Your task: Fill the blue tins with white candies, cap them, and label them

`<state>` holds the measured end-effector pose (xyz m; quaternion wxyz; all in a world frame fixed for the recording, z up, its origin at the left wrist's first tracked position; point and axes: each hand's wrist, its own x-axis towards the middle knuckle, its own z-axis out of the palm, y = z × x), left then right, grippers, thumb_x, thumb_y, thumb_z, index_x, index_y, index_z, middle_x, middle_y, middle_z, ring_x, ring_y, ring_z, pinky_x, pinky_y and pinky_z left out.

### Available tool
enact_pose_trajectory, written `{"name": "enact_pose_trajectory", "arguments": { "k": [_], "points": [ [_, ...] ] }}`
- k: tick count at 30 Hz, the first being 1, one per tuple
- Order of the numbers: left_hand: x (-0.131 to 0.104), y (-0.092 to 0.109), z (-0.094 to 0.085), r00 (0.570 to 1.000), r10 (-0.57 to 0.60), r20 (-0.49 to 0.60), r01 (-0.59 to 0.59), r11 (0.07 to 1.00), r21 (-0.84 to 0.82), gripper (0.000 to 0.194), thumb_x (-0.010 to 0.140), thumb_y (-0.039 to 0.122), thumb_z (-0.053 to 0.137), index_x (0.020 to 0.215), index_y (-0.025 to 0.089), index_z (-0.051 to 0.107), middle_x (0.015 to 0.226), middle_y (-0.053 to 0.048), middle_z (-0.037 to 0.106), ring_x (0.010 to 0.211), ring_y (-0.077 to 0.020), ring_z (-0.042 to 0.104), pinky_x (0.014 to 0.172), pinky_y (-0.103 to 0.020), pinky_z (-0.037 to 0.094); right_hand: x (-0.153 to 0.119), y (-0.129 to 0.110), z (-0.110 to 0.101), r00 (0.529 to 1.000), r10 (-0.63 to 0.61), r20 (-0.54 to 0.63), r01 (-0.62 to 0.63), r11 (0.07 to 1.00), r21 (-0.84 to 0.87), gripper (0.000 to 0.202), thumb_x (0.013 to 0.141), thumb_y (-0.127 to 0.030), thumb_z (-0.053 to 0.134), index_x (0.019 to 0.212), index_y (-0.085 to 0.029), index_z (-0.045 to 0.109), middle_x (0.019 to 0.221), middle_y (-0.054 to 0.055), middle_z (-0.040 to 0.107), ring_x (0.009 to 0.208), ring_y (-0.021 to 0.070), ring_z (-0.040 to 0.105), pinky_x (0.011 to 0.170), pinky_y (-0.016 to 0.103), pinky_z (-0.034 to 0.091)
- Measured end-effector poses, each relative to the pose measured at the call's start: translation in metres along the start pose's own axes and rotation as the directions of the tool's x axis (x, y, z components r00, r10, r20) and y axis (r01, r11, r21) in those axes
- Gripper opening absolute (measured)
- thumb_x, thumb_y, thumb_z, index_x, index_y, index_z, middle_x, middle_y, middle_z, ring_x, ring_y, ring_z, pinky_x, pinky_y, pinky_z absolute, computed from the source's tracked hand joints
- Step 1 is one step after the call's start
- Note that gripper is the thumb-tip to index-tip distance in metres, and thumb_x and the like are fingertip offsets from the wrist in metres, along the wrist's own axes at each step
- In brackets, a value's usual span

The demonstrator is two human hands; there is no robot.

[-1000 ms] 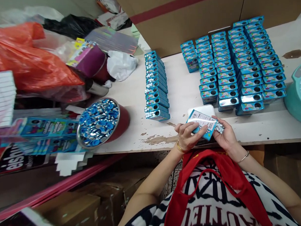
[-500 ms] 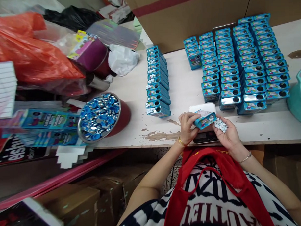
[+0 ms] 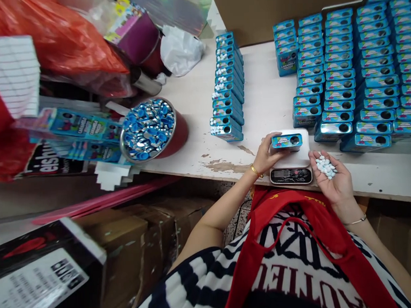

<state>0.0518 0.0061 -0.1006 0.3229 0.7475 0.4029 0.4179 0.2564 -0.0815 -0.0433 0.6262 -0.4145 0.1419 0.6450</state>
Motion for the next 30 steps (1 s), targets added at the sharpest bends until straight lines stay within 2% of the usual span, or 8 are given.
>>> {"name": "enact_pose_trajectory", "arguments": {
  "k": [4, 7, 9, 12, 15, 19, 22, 30],
  "points": [
    [-0.001, 0.005, -0.019, 0.991, 0.041, -0.125, -0.039, 0.999, 0.018, 0.058, 0.087, 0.055, 0.056, 0.133, 0.021, 0.043, 0.118, -0.01, 0.06, 0.11, -0.0203, 0.058, 0.094, -0.036, 0.046, -0.004, -0.001, -0.001, 1.0, 0.017, -0.008, -0.017, 1.0, -0.018, 0.021, 0.089, -0.014, 0.045, 0.099, -0.01, 0.063, 0.098, 0.013, 0.074, 0.109, 0.0245, 0.067, 0.089, 0.033, 0.059],
    [-0.01, 0.018, -0.03, 0.943, 0.028, -0.333, -0.005, 0.998, 0.069, 0.032, 0.095, 0.039, 0.05, 0.121, 0.022, 0.053, 0.102, -0.005, 0.062, 0.093, -0.0143, 0.06, 0.08, -0.029, 0.048, -0.007, -0.002, -0.003, 1.0, 0.014, -0.001, -0.014, 0.999, -0.034, 0.022, 0.088, -0.014, 0.046, 0.099, -0.01, 0.064, 0.099, 0.014, 0.074, 0.11, 0.0245, 0.067, 0.089, 0.033, 0.059],
    [-0.019, 0.032, -0.03, 0.934, 0.057, -0.353, -0.031, 0.996, 0.079, 0.021, 0.094, 0.028, 0.053, 0.113, 0.021, 0.057, 0.09, -0.002, 0.062, 0.08, -0.0107, 0.058, 0.071, -0.024, 0.047, -0.008, -0.002, -0.005, 1.0, 0.01, 0.018, -0.01, 0.999, -0.041, 0.021, 0.088, -0.015, 0.047, 0.099, -0.009, 0.065, 0.101, 0.015, 0.073, 0.11, 0.0244, 0.067, 0.09, 0.032, 0.058],
    [-0.034, 0.059, -0.015, 0.979, 0.166, -0.114, -0.158, 0.984, 0.082, 0.02, 0.092, 0.022, 0.056, 0.111, 0.019, 0.057, 0.087, -0.002, 0.063, 0.076, -0.0101, 0.058, 0.069, -0.023, 0.049, -0.01, 0.001, -0.006, 0.997, 0.014, 0.072, -0.009, 0.998, -0.065, 0.021, 0.088, -0.017, 0.049, 0.099, -0.011, 0.066, 0.103, 0.013, 0.073, 0.111, 0.0225, 0.066, 0.092, 0.032, 0.057],
    [-0.041, 0.081, 0.015, 0.948, 0.285, 0.142, -0.302, 0.947, 0.11, 0.023, 0.093, 0.026, 0.055, 0.113, 0.015, 0.057, 0.102, -0.009, 0.064, 0.092, -0.0151, 0.061, 0.08, -0.028, 0.053, -0.011, 0.004, -0.007, 0.992, 0.029, 0.121, -0.017, 0.995, -0.097, 0.022, 0.089, -0.019, 0.048, 0.1, -0.013, 0.066, 0.106, 0.011, 0.073, 0.113, 0.0202, 0.065, 0.093, 0.032, 0.057],
    [-0.036, 0.097, 0.056, 0.932, 0.244, 0.269, -0.314, 0.913, 0.261, 0.027, 0.097, 0.029, 0.045, 0.111, 0.013, 0.061, 0.106, -0.011, 0.062, 0.096, -0.018, 0.06, 0.081, -0.03, 0.051, -0.012, 0.004, -0.01, 0.995, 0.014, 0.097, -0.001, 0.991, -0.13, 0.024, 0.09, -0.02, 0.046, 0.098, -0.013, 0.067, 0.109, 0.013, 0.072, 0.114, 0.0195, 0.065, 0.094, 0.03, 0.056],
    [-0.028, 0.104, 0.074, 0.897, 0.174, 0.407, -0.323, 0.886, 0.334, 0.029, 0.099, 0.026, 0.036, 0.106, 0.016, 0.063, 0.099, -0.008, 0.062, 0.088, -0.0183, 0.059, 0.075, -0.031, 0.049, -0.014, 0.002, -0.015, 0.997, -0.051, 0.057, 0.059, 0.988, -0.145, 0.024, 0.091, -0.02, 0.045, 0.095, -0.015, 0.068, 0.109, 0.011, 0.072, 0.115, 0.0188, 0.064, 0.099, 0.032, 0.053],
    [-0.022, 0.106, 0.085, 0.859, 0.133, 0.494, -0.345, 0.863, 0.369, 0.027, 0.099, 0.022, 0.036, 0.103, 0.018, 0.062, 0.096, -0.008, 0.06, 0.086, -0.0193, 0.059, 0.068, -0.032, 0.047, -0.014, 0.003, -0.022, 0.998, -0.043, 0.038, 0.047, 0.991, -0.123, 0.02, 0.088, -0.02, 0.049, 0.092, -0.019, 0.068, 0.099, 0.006, 0.074, 0.112, 0.017, 0.065, 0.105, 0.037, 0.048]
  ]
}}
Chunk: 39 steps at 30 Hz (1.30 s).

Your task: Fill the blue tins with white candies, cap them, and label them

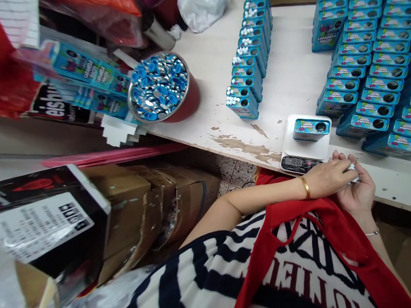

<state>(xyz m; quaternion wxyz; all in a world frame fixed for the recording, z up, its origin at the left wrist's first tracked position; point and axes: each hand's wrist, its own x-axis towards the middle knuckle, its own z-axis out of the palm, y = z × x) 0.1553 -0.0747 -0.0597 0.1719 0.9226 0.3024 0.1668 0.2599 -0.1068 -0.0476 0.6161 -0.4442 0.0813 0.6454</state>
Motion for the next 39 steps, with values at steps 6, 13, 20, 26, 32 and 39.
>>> {"name": "enact_pose_trajectory", "arguments": {
  "k": [6, 13, 20, 26, 32, 39],
  "points": [
    [-0.001, -0.006, -0.001, 1.0, -0.007, -0.013, 0.008, 0.998, 0.062, 0.03, 0.099, 0.022, 0.034, 0.097, 0.017, 0.063, 0.092, -0.007, 0.059, 0.078, -0.0183, 0.06, 0.061, -0.031, 0.047, 0.003, 0.006, 0.006, 1.0, 0.017, 0.014, -0.017, 1.0, -0.001, 0.021, 0.088, -0.02, 0.048, 0.095, -0.017, 0.068, 0.104, 0.007, 0.074, 0.113, 0.0184, 0.065, 0.106, 0.04, 0.046],
    [-0.001, -0.02, -0.011, 0.998, -0.021, -0.063, 0.016, 0.997, -0.082, 0.019, 0.093, 0.021, 0.043, 0.092, 0.016, 0.061, 0.092, -0.008, 0.061, 0.08, -0.0177, 0.06, 0.067, -0.03, 0.052, 0.006, 0.011, 0.016, 0.997, 0.035, 0.075, -0.037, 0.999, 0.032, 0.021, 0.086, -0.02, 0.05, 0.097, -0.015, 0.067, 0.108, 0.01, 0.072, 0.112, 0.0185, 0.065, 0.102, 0.034, 0.05],
    [0.001, -0.034, -0.045, 0.973, -0.103, -0.205, 0.016, 0.921, -0.389, 0.004, 0.087, 0.018, 0.054, 0.088, 0.016, 0.057, 0.081, -0.003, 0.059, 0.076, -0.0119, 0.055, 0.071, -0.024, 0.05, 0.016, 0.008, 0.024, 0.994, 0.091, 0.063, -0.097, 0.99, 0.104, 0.02, 0.088, -0.016, 0.048, 0.098, -0.015, 0.065, 0.087, 0.003, 0.073, 0.083, 0.0113, 0.071, 0.079, 0.022, 0.06],
    [0.009, -0.058, -0.091, 0.895, -0.193, -0.402, 0.045, 0.936, -0.35, 0.0, 0.087, 0.016, 0.055, 0.087, 0.016, 0.055, 0.078, 0.0, 0.055, 0.066, -0.0075, 0.051, 0.062, -0.02, 0.046, 0.013, 0.008, 0.031, 0.988, 0.067, 0.136, -0.089, 0.983, 0.161, 0.02, 0.088, -0.015, 0.046, 0.097, -0.015, 0.065, 0.099, 0.009, 0.073, 0.103, 0.0176, 0.068, 0.095, 0.038, 0.056],
    [0.005, -0.071, -0.103, 0.954, -0.149, -0.261, 0.124, 0.986, -0.108, 0.01, 0.09, 0.013, 0.047, 0.092, 0.016, 0.056, 0.087, -0.003, 0.056, 0.077, -0.0107, 0.056, 0.069, -0.023, 0.047, 0.012, 0.004, 0.026, 0.991, 0.068, 0.111, -0.086, 0.983, 0.162, 0.019, 0.086, -0.015, 0.05, 0.096, -0.013, 0.065, 0.1, 0.011, 0.073, 0.114, 0.023, 0.064, 0.095, 0.041, 0.056],
    [-0.005, -0.058, -0.114, 0.96, -0.116, -0.256, 0.078, 0.985, -0.153, 0.016, 0.095, 0.021, 0.045, 0.106, 0.018, 0.057, 0.098, -0.005, 0.058, 0.089, -0.0136, 0.059, 0.077, -0.028, 0.05, 0.012, 0.002, 0.024, 0.992, 0.073, 0.105, -0.087, 0.987, 0.132, 0.019, 0.086, -0.017, 0.049, 0.098, -0.016, 0.064, 0.101, 0.011, 0.073, 0.113, 0.0222, 0.065, 0.093, 0.04, 0.057]
  ]
}}
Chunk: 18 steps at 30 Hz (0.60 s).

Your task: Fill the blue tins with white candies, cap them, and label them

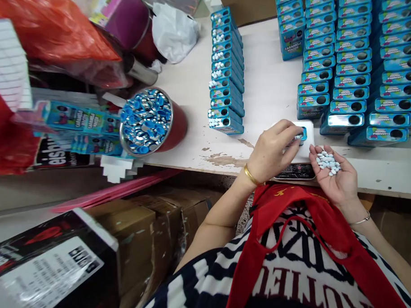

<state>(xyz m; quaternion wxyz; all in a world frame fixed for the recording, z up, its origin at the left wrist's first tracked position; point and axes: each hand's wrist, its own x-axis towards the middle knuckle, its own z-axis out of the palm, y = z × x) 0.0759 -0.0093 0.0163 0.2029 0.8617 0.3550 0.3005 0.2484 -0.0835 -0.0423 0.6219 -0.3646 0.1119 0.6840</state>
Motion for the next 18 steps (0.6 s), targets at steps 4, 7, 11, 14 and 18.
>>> {"name": "enact_pose_trajectory", "arguments": {
  "k": [4, 7, 11, 14, 18],
  "points": [
    [-0.012, 0.025, 0.035, 0.989, 0.089, 0.122, -0.09, 0.996, 0.003, 0.023, 0.098, 0.024, 0.04, 0.109, 0.017, 0.059, 0.105, -0.008, 0.06, 0.096, -0.0167, 0.059, 0.081, -0.031, 0.051, -0.006, -0.002, -0.002, 1.0, 0.024, 0.0, -0.024, 0.999, -0.044, 0.021, 0.089, -0.019, 0.049, 0.102, -0.017, 0.065, 0.099, 0.007, 0.073, 0.108, 0.0173, 0.067, 0.096, 0.034, 0.055],
    [-0.019, 0.042, 0.073, 0.956, 0.101, 0.274, -0.136, 0.984, 0.111, 0.029, 0.099, 0.023, 0.035, 0.109, 0.015, 0.062, 0.108, -0.01, 0.061, 0.094, -0.02, 0.059, 0.077, -0.034, 0.051, -0.013, -0.005, -0.006, 0.999, 0.027, -0.041, -0.031, 0.995, -0.1, 0.022, 0.09, -0.023, 0.047, 0.1, -0.02, 0.067, 0.105, 0.006, 0.072, 0.115, 0.0179, 0.063, 0.102, 0.037, 0.051],
    [-0.024, 0.053, 0.106, 0.934, 0.113, 0.339, -0.17, 0.975, 0.142, 0.029, 0.099, 0.019, 0.035, 0.101, 0.019, 0.064, 0.103, -0.009, 0.061, 0.092, -0.0203, 0.059, 0.075, -0.036, 0.05, -0.021, -0.007, -0.015, 0.995, -0.035, -0.098, 0.014, 0.98, -0.2, 0.026, 0.092, -0.025, 0.042, 0.094, -0.025, 0.069, 0.108, 0.004, 0.072, 0.122, 0.0188, 0.059, 0.107, 0.041, 0.047],
    [-0.025, 0.058, 0.116, 0.941, 0.124, 0.316, -0.172, 0.977, 0.129, 0.025, 0.098, 0.019, 0.04, 0.098, 0.018, 0.065, 0.101, -0.008, 0.061, 0.093, -0.0193, 0.059, 0.076, -0.036, 0.051, -0.024, -0.008, -0.022, 0.991, -0.09, -0.097, 0.065, 0.97, -0.236, 0.026, 0.09, -0.024, 0.044, 0.089, -0.026, 0.07, 0.107, 0.003, 0.073, 0.124, 0.0192, 0.057, 0.108, 0.04, 0.046],
    [-0.027, 0.061, 0.117, 0.945, 0.118, 0.307, -0.168, 0.975, 0.144, 0.025, 0.098, 0.019, 0.04, 0.102, 0.019, 0.064, 0.106, -0.007, 0.062, 0.092, -0.0194, 0.06, 0.071, -0.034, 0.05, -0.026, -0.007, -0.027, 0.993, -0.104, -0.061, 0.086, 0.966, -0.245, 0.025, 0.09, -0.023, 0.045, 0.092, -0.024, 0.07, 0.108, 0.004, 0.073, 0.125, 0.0191, 0.056, 0.11, 0.037, 0.045]
  ]
}}
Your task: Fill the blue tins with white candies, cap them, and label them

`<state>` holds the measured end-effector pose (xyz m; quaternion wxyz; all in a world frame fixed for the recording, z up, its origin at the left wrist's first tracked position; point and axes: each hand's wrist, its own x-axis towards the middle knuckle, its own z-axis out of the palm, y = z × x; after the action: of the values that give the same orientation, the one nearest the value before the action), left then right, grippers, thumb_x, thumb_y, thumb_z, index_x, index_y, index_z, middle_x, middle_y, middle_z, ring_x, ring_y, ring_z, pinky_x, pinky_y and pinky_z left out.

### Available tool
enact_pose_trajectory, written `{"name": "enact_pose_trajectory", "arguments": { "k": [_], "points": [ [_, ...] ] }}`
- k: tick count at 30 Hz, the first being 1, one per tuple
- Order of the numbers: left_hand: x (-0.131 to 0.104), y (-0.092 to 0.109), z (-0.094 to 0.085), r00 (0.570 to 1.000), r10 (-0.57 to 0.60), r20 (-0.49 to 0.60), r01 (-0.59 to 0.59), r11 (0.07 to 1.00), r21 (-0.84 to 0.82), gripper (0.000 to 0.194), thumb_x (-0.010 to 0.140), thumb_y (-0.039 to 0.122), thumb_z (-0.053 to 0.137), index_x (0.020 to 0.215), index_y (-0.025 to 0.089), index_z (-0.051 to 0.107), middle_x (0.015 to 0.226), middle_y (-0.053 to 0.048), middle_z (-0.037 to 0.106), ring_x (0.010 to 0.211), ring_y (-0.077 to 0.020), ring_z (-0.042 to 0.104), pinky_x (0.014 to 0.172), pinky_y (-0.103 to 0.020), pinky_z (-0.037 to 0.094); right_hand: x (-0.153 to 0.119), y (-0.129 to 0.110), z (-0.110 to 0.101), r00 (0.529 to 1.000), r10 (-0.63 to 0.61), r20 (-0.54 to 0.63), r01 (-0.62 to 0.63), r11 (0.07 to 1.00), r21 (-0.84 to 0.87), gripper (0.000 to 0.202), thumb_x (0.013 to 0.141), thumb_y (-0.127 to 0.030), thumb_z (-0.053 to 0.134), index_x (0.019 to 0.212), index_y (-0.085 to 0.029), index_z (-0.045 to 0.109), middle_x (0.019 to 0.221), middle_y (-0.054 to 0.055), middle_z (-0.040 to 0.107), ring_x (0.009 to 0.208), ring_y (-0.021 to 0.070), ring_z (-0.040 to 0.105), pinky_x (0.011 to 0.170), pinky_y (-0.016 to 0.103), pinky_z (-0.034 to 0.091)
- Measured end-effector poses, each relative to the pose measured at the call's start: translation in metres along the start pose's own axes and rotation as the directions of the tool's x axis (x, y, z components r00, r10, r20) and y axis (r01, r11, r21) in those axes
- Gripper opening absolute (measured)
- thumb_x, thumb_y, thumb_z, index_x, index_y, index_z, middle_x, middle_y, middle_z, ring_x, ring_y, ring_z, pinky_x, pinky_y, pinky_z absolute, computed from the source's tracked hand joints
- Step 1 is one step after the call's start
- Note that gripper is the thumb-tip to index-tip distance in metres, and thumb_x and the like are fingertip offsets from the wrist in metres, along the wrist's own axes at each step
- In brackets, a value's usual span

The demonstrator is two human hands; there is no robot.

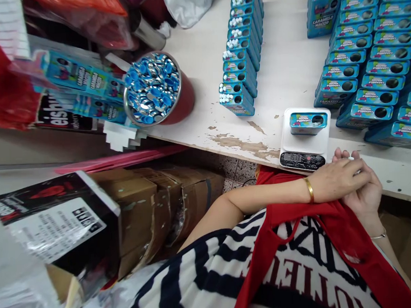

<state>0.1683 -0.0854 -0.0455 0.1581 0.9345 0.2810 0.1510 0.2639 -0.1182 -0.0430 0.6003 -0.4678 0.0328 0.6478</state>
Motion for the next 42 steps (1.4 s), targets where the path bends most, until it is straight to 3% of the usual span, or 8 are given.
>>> {"name": "enact_pose_trajectory", "arguments": {
  "k": [6, 13, 17, 22, 26, 31, 37, 42],
  "points": [
    [-0.001, -0.002, -0.007, 0.999, -0.043, 0.034, 0.039, 0.995, 0.089, 0.032, 0.099, 0.016, 0.031, 0.101, 0.016, 0.063, 0.103, -0.008, 0.062, 0.093, -0.0194, 0.061, 0.075, -0.034, 0.049, 0.001, 0.006, 0.003, 0.999, 0.007, 0.042, -0.007, 1.0, -0.003, 0.026, 0.091, -0.027, 0.044, 0.101, -0.026, 0.068, 0.114, 0.003, 0.071, 0.125, 0.0194, 0.056, 0.112, 0.044, 0.041],
    [-0.005, -0.021, -0.006, 0.999, -0.015, -0.049, 0.014, 1.0, -0.026, 0.029, 0.098, 0.018, 0.033, 0.098, 0.014, 0.061, 0.099, -0.009, 0.064, 0.092, -0.0188, 0.062, 0.078, -0.032, 0.051, 0.007, 0.009, 0.016, 0.996, 0.036, 0.078, -0.043, 0.995, 0.095, 0.027, 0.091, -0.024, 0.043, 0.101, -0.021, 0.068, 0.107, 0.004, 0.073, 0.117, 0.0163, 0.062, 0.112, 0.039, 0.041],
    [-0.008, -0.036, -0.015, 0.987, -0.034, -0.158, 0.0, 0.978, -0.209, 0.016, 0.091, 0.016, 0.042, 0.092, 0.015, 0.058, 0.09, -0.007, 0.064, 0.086, -0.0156, 0.061, 0.078, -0.029, 0.052, 0.015, 0.009, 0.024, 0.989, 0.096, 0.113, -0.111, 0.984, 0.14, 0.024, 0.089, -0.022, 0.046, 0.101, -0.019, 0.067, 0.104, 0.004, 0.074, 0.113, 0.0151, 0.064, 0.105, 0.033, 0.049],
    [-0.008, -0.055, -0.051, 0.919, -0.135, -0.37, -0.02, 0.922, -0.387, 0.005, 0.09, 0.019, 0.051, 0.092, 0.016, 0.054, 0.085, -0.004, 0.063, 0.077, -0.0116, 0.059, 0.071, -0.026, 0.051, 0.024, 0.009, 0.034, 0.979, 0.13, 0.157, -0.166, 0.955, 0.246, 0.022, 0.09, -0.017, 0.045, 0.099, -0.015, 0.065, 0.092, 0.005, 0.074, 0.094, 0.012, 0.07, 0.089, 0.023, 0.057],
    [-0.006, -0.075, -0.078, 0.848, -0.229, -0.479, 0.073, 0.944, -0.322, 0.006, 0.092, 0.021, 0.051, 0.093, 0.017, 0.055, 0.087, -0.004, 0.062, 0.074, -0.0103, 0.058, 0.067, -0.025, 0.049, 0.024, 0.008, 0.039, 0.982, 0.098, 0.159, -0.138, 0.954, 0.268, 0.027, 0.092, -0.014, 0.039, 0.1, -0.012, 0.064, 0.098, 0.009, 0.074, 0.101, 0.016, 0.07, 0.093, 0.033, 0.057],
    [-0.012, -0.095, -0.088, 0.888, -0.187, -0.419, 0.095, 0.968, -0.231, 0.009, 0.094, 0.021, 0.049, 0.093, 0.017, 0.057, 0.087, -0.005, 0.064, 0.079, -0.0113, 0.059, 0.068, -0.025, 0.048, 0.023, 0.006, 0.034, 0.99, 0.072, 0.118, -0.1, 0.964, 0.246, 0.023, 0.089, -0.016, 0.045, 0.098, -0.012, 0.065, 0.102, 0.012, 0.073, 0.115, 0.022, 0.064, 0.095, 0.037, 0.056],
    [-0.03, -0.106, -0.105, 0.809, -0.257, -0.529, 0.175, 0.964, -0.2, 0.014, 0.096, 0.021, 0.046, 0.09, 0.018, 0.058, 0.086, -0.004, 0.065, 0.077, -0.0122, 0.058, 0.067, -0.027, 0.046, 0.027, -0.003, 0.022, 0.999, 0.012, 0.03, -0.018, 0.973, 0.229, 0.024, 0.09, -0.019, 0.044, 0.096, -0.013, 0.066, 0.104, 0.011, 0.072, 0.118, 0.022, 0.062, 0.095, 0.036, 0.056],
    [-0.042, -0.118, -0.108, 0.779, -0.294, -0.554, 0.242, 0.956, -0.167, 0.017, 0.096, 0.025, 0.047, 0.085, 0.019, 0.058, 0.082, -0.003, 0.064, 0.074, -0.0115, 0.056, 0.063, -0.027, 0.044, 0.03, -0.008, 0.012, 0.999, -0.047, 0.001, 0.046, 0.979, 0.199, 0.023, 0.089, -0.02, 0.046, 0.096, -0.014, 0.067, 0.108, 0.01, 0.07, 0.121, 0.0213, 0.06, 0.096, 0.036, 0.056]
  ]
}}
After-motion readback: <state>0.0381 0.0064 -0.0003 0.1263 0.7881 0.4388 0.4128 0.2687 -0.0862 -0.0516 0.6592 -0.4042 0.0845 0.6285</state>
